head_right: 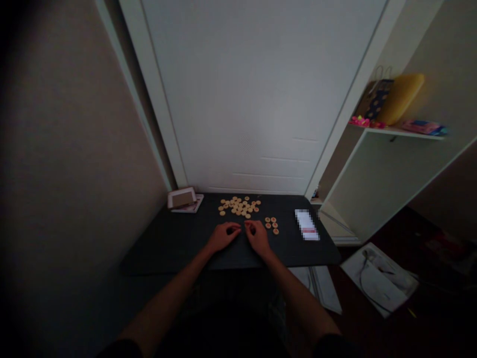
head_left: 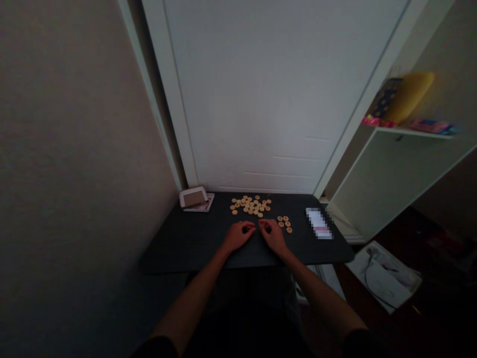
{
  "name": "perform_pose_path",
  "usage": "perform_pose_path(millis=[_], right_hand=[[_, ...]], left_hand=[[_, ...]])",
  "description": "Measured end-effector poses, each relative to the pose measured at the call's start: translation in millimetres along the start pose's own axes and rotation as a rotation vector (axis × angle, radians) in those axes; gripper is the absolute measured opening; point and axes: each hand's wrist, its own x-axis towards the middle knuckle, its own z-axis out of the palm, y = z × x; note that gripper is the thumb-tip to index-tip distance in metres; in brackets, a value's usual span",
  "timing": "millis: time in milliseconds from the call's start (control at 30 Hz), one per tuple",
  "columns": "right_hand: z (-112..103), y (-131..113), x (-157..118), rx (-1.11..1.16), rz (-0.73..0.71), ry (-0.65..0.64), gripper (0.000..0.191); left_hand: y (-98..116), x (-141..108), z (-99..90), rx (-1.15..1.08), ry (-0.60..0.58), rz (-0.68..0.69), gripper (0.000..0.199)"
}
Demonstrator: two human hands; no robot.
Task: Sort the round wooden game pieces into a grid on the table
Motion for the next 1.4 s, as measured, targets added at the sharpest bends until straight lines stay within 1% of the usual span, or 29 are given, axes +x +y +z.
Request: perform_pose_path(millis=[200, 333, 500, 600, 700, 800, 900, 1000, 1400], right_hand=[[1.5, -1.3, 0.5, 0.070, 0.065, -0.023, 0.027], [-5.5, -5.6, -3.2, 0.066, 0.089, -0.055, 0.030], [-27.4, -9.5, -15.6, 0.017, 0.085, -0.159, 0.030], [-43.4, -9.2, -22.5, -0.039, 0.069, -0.192, 0.031], [-58.0, -6.8, -27.4, -0.168, -0.015, -0.224, 0.029], [-69.1, -4.3, -31.4, -0.350, -0.092, -0.248, 0.027], [-76.2, -3.2, -34.9, -0.503, -0.140, -0.248, 0.027], [-79.8, -1.9, -38.1, -0.580, -0.153, -0.228, 0.026], [-82.0, 16.6, -47.2, -0.657, -0.140, -0.165, 0.021]], left_hand=[[1.7, -0.7, -0.8, -0.006, 0.006, 0.009, 0.022], [3.7, -0.8, -2.3, -0.009, -0.004, -0.008, 0.023], [5.1, -0.6, -2.5, -0.012, -0.006, -0.027, 0.023], [4.0, -0.7, -1.2, -0.010, 0.005, -0.031, 0.023], [1.7, -0.7, 0.4, -0.002, 0.014, -0.023, 0.024], [-0.1, -0.4, 1.1, 0.007, 0.005, -0.022, 0.025], [-0.6, 0.2, 1.1, 0.020, -0.007, -0.030, 0.026], [-0.3, 0.5, 1.0, 0.029, -0.011, -0.028, 0.025], [2.0, 0.0, 0.3, 0.028, -0.007, -0.024, 0.024]])
